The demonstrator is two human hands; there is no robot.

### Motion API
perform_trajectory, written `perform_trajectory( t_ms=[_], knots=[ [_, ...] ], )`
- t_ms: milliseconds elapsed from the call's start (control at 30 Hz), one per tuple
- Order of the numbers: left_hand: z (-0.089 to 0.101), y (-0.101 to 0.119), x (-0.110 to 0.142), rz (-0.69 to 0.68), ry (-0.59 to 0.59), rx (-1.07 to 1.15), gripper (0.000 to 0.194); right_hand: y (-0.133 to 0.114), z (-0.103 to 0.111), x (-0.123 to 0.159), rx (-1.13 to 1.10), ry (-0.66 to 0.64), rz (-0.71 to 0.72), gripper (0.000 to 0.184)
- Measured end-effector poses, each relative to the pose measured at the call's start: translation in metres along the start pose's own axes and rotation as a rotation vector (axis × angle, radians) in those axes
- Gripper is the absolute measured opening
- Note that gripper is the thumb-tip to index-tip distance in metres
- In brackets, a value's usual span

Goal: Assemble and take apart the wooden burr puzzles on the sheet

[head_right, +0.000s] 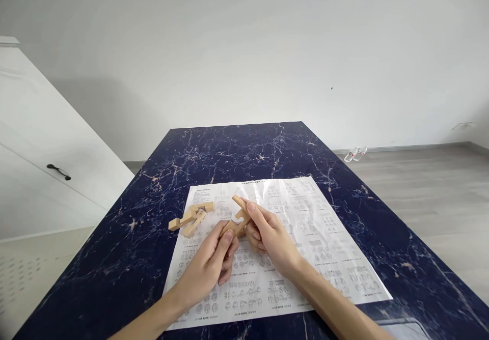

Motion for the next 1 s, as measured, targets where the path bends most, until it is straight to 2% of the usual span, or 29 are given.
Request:
perform_trajectory(
  t_ms=[367, 533, 700, 1000],
  knots=[
    [0.000, 0.003, 0.000, 0.001, -0.029, -0.002, 0.041, -0.009, 0.000, 0.002, -0.087, -0.097, -0.052, 0.059],
    [0.001, 0.003, -0.002, -0.007, -0.016, -0.004, 0.041, -0.002, -0.006, 0.002, -0.011, -0.060, -0.033, 0.060],
    [0.002, 0.002, -0.001, -0.014, 0.009, -0.007, 0.039, 0.014, -0.017, 0.005, 0.039, -0.119, -0.093, 0.060],
    [-0.002, 0.003, 0.002, -0.013, 0.023, 0.024, 0.039, 0.006, -0.015, 0.005, 0.113, -0.109, -0.073, 0.069]
  ],
)
Point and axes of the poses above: each hand's wrist, its own x-axis away from the middle knuckle, its own z-axis out of the back of the hand, y = z × x, the point moved 6 cm from there along -x, towards the middle knuckle, and after that the axes turned 12 degrees about z, right-handed, at the moved point
